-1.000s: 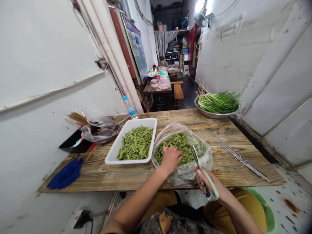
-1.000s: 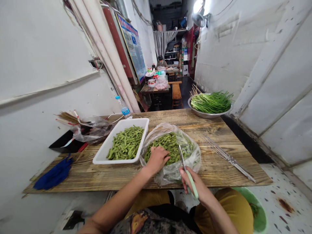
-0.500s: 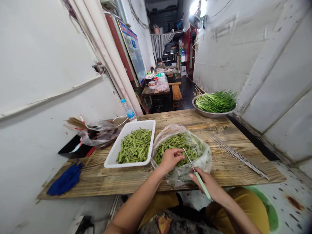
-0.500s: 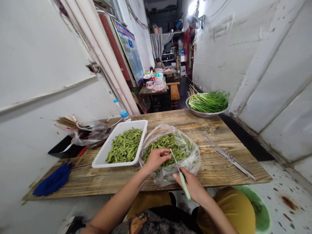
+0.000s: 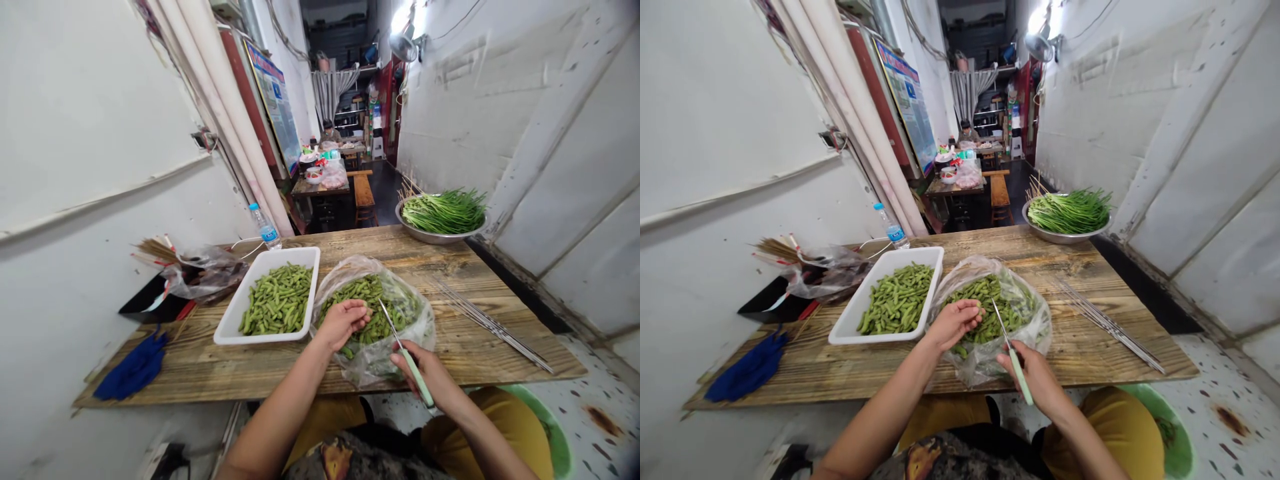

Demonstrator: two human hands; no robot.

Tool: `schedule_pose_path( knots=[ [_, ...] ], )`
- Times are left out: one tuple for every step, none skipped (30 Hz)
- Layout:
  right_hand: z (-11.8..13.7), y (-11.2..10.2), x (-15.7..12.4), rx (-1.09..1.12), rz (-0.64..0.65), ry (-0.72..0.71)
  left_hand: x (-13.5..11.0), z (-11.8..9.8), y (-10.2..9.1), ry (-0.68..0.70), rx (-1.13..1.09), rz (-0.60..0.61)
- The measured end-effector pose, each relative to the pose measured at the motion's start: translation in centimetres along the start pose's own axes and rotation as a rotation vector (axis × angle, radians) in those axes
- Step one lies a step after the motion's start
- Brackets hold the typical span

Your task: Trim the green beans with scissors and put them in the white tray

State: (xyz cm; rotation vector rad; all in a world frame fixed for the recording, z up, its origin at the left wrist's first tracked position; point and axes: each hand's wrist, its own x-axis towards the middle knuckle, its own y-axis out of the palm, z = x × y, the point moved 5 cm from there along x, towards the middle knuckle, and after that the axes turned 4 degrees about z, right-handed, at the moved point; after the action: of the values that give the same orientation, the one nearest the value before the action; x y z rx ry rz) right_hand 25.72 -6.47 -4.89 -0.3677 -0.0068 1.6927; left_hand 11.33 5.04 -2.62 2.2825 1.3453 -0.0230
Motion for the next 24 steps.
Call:
schedule_pose_path(
  knots=[
    [-0.1,0.3,0.0,0.061,0.028,0.017,0.0,0.0,-0.1,-0.019,-0.088,0.013],
    [-0.1,0.6,-0.1,0.112,0.05,0.017,0.0,0.0,-0.2,-0.031,-0.153,0.022],
    [0.2,0.8,-0.2,0.153,0.068,0.006,0.0,0.0,-0.2,-0.04,-0.199,0.027],
    [0.5,1.0,-0.3,0.185,0.079,-0.007,-0.1,0.0,-0.2,-0.048,-0.232,0.031],
    [0.8,1.1,-0.4,0.211,0.084,-0.014,-0.1,0.0,-0.2,-0.058,-0.259,0.043],
    [1.1,1.2,-0.5,0.233,0.083,-0.014,-0.2,0.0,-0.1,-0.068,-0.282,0.067],
    [1.3,1.1,-0.6,0.251,0.076,-0.01,-0.2,-0.1,0.1,-0.08,-0.301,0.101],
    [1.5,1.0,-0.6,0.266,0.063,-0.006,-0.3,-0.2,0.3,-0.092,-0.316,0.141],
    [1.6,0.8,-0.7,0.279,0.046,-0.002,-0.3,-0.3,0.5,-0.105,-0.322,0.178],
    [1.5,0.5,-0.7,0.294,0.025,0.007,-0.3,-0.4,0.6,-0.117,-0.309,0.202],
    [1.4,0.3,-0.7,0.306,0.005,0.021,-0.2,-0.4,0.7,-0.122,-0.265,0.202],
    [1.2,0.0,-0.8,0.317,-0.015,0.035,0.0,-0.3,0.6,-0.11,-0.174,0.17],
    [1.0,-0.2,-0.9,0.327,-0.029,0.049,0.2,-0.3,0.5,-0.075,-0.027,0.115],
    [0.8,-0.4,-0.9,0.334,-0.039,0.062,0.4,-0.4,0.4,-0.019,0.175,0.049],
    [0.6,-0.5,-1.0,0.337,-0.044,0.072,0.6,-0.5,0.4,0.047,0.417,-0.017],
    [0.5,-0.5,-1.1,0.337,-0.044,0.077,0.7,-0.6,0.6,0.112,0.67,-0.075],
    [0.5,-0.4,-1.2,0.333,-0.039,0.075,0.8,-0.6,1.0,0.165,0.91,-0.117],
    [0.5,-0.3,-1.3,0.328,-0.035,0.072,1.0,-0.4,1.4,0.194,1.116,-0.141],
    [0.6,-0.2,-1.4,0.325,-0.033,0.069,1.1,-0.2,1.8,0.201,1.276,-0.152],
    [0.6,-0.2,-1.4,0.323,-0.033,0.065,1.3,-0.1,2.2,0.195,1.387,-0.155],
    [0.7,-0.1,-1.5,0.323,-0.032,0.064,1.5,0.0,2.4,0.187,1.454,-0.149],
    [0.6,-0.1,-1.5,0.32,-0.032,0.066,1.6,0.0,2.5,0.181,1.479,-0.135],
    [0.6,-0.1,-1.5,0.315,-0.032,0.07,1.7,0.0,2.6,0.178,1.464,-0.114],
    [0.4,-0.2,-1.5,0.308,-0.029,0.077,1.8,-0.1,2.6,0.178,1.413,-0.084]
  ],
)
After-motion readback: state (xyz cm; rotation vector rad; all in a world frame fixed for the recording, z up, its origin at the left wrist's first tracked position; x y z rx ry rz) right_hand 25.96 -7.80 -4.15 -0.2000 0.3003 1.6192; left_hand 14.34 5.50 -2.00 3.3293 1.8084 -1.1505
